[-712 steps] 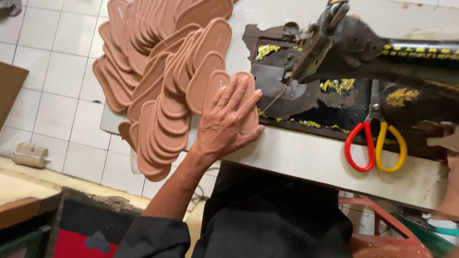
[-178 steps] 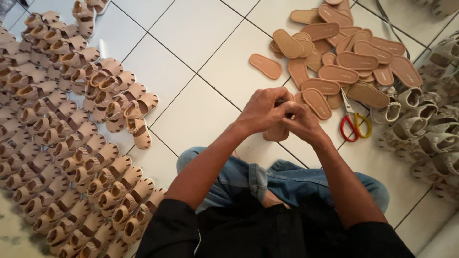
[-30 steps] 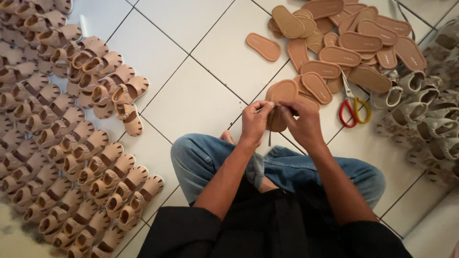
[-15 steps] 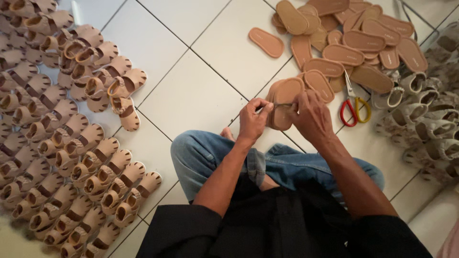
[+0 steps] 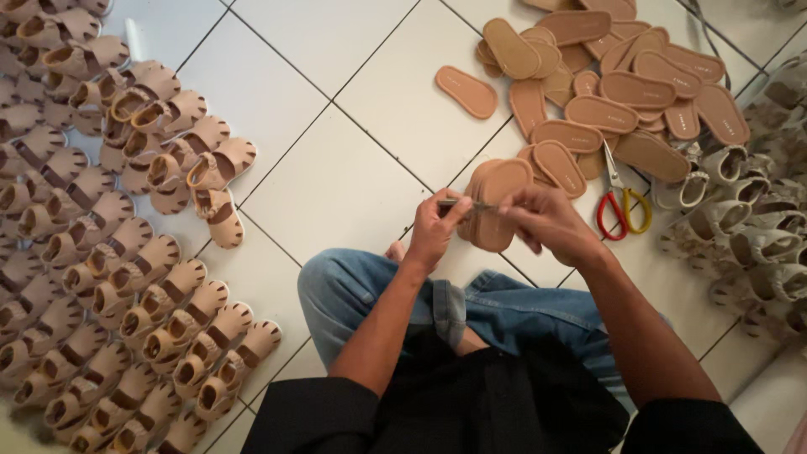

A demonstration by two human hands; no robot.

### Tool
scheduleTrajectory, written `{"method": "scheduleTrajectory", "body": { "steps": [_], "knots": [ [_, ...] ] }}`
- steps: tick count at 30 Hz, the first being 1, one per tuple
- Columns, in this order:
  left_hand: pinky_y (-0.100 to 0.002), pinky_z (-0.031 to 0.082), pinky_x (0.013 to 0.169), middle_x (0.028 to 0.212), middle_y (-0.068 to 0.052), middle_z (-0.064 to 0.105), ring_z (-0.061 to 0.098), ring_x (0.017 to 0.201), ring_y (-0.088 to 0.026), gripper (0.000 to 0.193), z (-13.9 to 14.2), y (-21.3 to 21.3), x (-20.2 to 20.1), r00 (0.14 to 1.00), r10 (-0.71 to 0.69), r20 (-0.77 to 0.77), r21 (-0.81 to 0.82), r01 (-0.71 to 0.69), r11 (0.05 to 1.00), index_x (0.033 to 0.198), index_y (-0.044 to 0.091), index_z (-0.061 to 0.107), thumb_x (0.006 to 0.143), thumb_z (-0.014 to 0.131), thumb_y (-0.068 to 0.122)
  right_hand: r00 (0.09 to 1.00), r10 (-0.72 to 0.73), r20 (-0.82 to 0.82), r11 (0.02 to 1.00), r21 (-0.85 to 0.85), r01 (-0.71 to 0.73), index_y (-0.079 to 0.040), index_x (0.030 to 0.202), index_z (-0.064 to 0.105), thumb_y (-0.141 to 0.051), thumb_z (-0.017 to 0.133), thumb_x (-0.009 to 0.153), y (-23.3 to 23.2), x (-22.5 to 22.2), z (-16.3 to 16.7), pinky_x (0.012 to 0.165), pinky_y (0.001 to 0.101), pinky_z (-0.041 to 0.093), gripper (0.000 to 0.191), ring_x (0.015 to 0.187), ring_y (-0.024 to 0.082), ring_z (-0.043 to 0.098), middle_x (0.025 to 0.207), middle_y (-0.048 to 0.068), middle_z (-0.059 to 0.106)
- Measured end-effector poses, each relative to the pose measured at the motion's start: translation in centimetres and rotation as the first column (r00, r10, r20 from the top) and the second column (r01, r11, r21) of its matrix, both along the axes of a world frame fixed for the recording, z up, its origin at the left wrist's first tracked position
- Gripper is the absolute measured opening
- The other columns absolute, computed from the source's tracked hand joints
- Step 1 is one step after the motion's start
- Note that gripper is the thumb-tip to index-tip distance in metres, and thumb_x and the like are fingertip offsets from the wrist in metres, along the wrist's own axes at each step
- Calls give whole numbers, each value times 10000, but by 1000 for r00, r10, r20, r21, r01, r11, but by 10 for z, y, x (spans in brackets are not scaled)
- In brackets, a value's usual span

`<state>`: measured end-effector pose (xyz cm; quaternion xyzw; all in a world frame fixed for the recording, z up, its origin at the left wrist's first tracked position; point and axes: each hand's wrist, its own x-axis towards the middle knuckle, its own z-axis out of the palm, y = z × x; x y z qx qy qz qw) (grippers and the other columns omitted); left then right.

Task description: The person sews edges of foam sandal insoles on an industrial sewing machine, then sits on the floor and uses scissors to trim excess thread from the stitched insoles one at a time, placing finished insoles on the floor with a pile of completed ones.

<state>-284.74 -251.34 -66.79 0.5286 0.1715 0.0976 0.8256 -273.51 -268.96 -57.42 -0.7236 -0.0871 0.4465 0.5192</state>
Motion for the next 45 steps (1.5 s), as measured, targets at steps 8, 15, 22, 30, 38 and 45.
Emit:
{"method": "scheduleTrajectory", "body": {
  "steps": [8,15,22,30,38,45],
  "knots": [
    [-247,446,638,886,-54,710,504,670,-96,247,14,13,24,985,-172,16,-518,155,841,838,105,516,1045,513,238,408,447,796,893,-370,-255,-77,825,641,-191,721,832,4,3,-1,557,465,486,139,626,343,659,670,121,678],
    [-224,365,602,702,34,469,414,647,-66,325,-6,12,41,976,-216,-35,-81,213,974,825,107,490,1109,486,265,436,271,858,943,-144,-301,-68,837,580,-113,699,882,-12,9,-37,633,466,509,135,722,347,649,734,128,626],
    [-252,433,670,757,-16,567,495,706,-104,416,-13,9,39,999,-40,-38,-51,38,998,881,68,540,1117,568,410,548,216,808,971,-119,-207,-53,890,597,-104,720,871,-15,-6,-52,641,423,523,135,723,317,657,785,137,634],
    [-391,545,951,1301,-189,629,657,1164,-290,962,30,52,24,926,33,-377,694,259,671,1413,39,438,684,905,458,785,-443,433,894,144,425,-41,1320,577,-124,650,1026,15,-34,-93,803,384,574,314,937,255,685,1089,114,694],
    [-422,490,1078,1400,-151,605,588,1292,-320,911,12,74,24,922,-372,-113,602,361,712,1430,107,422,696,947,234,901,-412,133,865,370,340,-24,1496,404,-190,770,859,-21,-17,-81,1013,410,538,753,1230,294,614,1393,181,579],
    [-398,535,1019,1300,-115,645,645,1203,-312,789,-15,72,20,916,-293,-272,738,394,547,1335,148,545,648,934,150,591,-97,801,995,61,81,-3,1559,280,-217,725,945,-27,-3,-60,1177,476,367,788,1441,430,439,1534,290,432]
  ]
}}
